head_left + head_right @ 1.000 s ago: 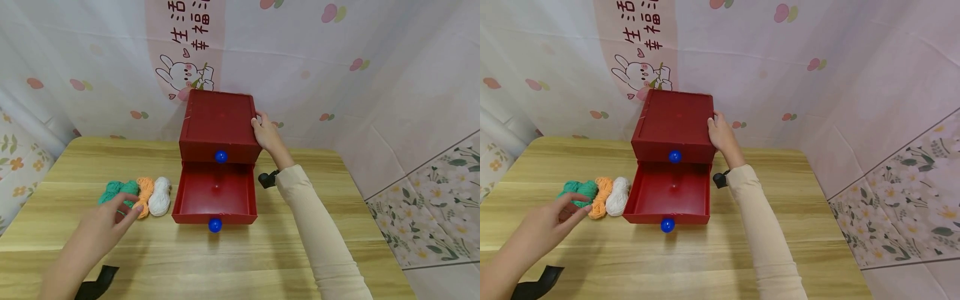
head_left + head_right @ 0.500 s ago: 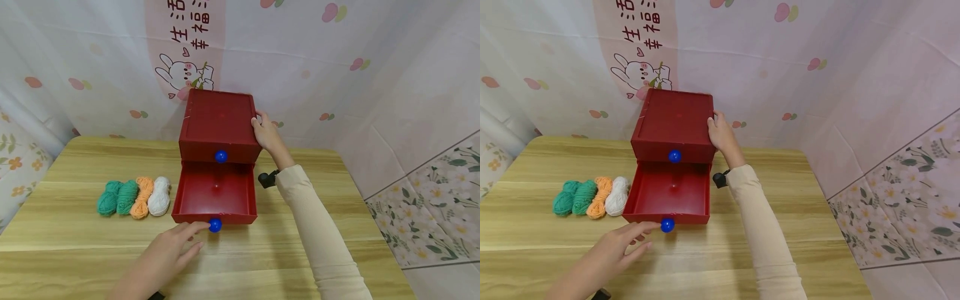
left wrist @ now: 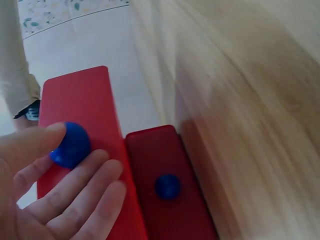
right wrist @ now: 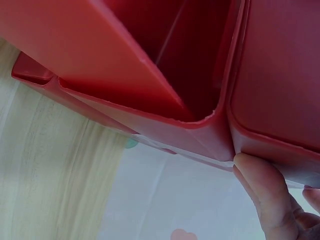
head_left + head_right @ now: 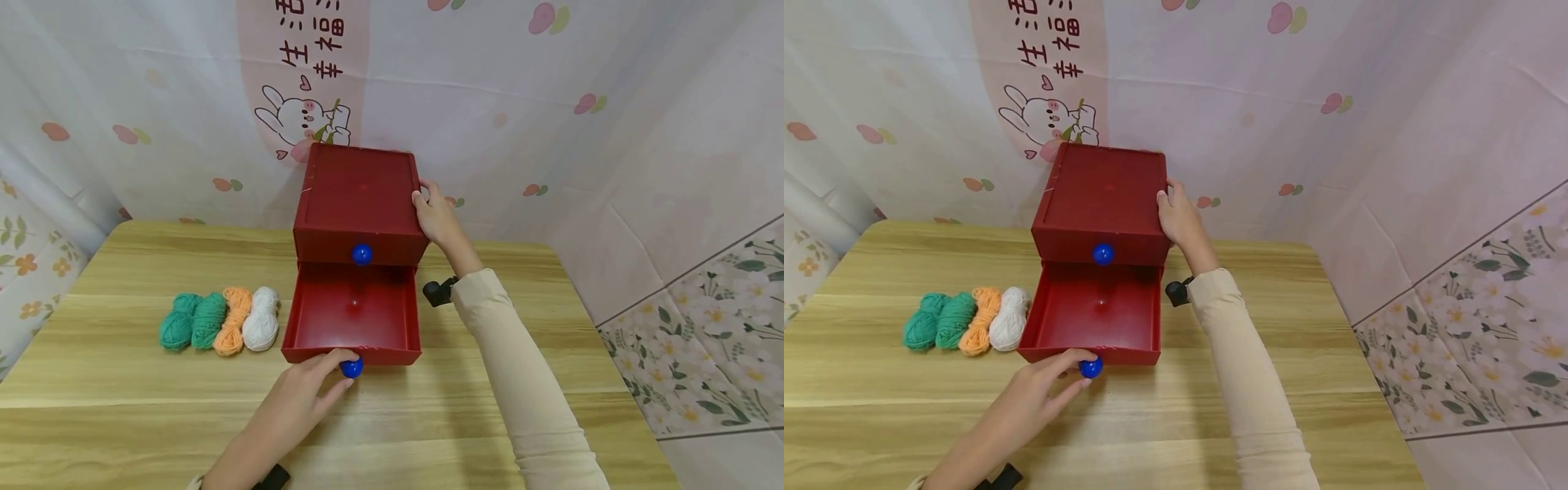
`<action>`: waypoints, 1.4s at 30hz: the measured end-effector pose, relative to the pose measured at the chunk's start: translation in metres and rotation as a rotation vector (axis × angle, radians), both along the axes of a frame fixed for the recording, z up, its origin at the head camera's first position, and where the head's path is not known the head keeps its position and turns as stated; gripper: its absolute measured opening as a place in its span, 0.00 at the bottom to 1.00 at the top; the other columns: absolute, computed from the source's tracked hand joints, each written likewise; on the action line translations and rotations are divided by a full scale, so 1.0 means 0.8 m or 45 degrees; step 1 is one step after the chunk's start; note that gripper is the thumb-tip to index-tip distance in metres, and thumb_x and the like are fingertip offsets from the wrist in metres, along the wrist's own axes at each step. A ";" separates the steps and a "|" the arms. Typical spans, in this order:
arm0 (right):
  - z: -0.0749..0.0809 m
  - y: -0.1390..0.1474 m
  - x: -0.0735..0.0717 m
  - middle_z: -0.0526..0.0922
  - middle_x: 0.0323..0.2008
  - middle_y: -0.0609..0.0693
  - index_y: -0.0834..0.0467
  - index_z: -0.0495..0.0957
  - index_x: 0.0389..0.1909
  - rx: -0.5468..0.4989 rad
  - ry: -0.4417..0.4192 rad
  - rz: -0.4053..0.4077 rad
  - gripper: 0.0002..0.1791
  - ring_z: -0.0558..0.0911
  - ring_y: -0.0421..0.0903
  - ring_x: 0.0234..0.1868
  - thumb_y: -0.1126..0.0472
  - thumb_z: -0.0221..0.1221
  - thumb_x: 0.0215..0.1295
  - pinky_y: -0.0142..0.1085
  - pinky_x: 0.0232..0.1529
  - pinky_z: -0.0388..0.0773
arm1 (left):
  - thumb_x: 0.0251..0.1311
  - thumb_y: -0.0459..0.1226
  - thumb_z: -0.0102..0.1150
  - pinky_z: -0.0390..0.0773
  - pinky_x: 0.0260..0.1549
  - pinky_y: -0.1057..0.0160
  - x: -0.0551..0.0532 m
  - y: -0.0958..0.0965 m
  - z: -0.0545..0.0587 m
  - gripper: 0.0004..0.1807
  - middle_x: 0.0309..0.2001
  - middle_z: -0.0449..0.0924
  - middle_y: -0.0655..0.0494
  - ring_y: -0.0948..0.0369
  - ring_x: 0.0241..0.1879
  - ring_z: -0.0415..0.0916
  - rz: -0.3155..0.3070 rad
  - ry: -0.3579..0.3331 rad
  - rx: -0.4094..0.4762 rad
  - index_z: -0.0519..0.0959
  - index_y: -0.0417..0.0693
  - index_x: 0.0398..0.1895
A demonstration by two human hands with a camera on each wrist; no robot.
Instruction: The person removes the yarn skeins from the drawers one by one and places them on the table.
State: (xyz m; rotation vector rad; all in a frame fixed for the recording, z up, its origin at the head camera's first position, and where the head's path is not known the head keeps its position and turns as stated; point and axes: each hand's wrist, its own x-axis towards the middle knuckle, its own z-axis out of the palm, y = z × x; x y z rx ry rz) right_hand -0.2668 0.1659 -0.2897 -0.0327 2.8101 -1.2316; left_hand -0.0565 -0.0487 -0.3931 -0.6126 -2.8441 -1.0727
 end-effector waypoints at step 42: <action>0.002 -0.003 -0.001 0.69 0.60 0.61 0.53 0.47 0.72 0.015 0.014 0.005 0.29 0.73 0.53 0.56 0.49 0.35 0.74 0.48 0.58 0.68 | 0.53 0.42 0.66 0.64 0.15 0.71 -0.044 0.008 0.007 0.12 0.32 0.84 0.63 0.69 0.26 0.76 0.094 -0.006 0.080 0.78 0.63 0.41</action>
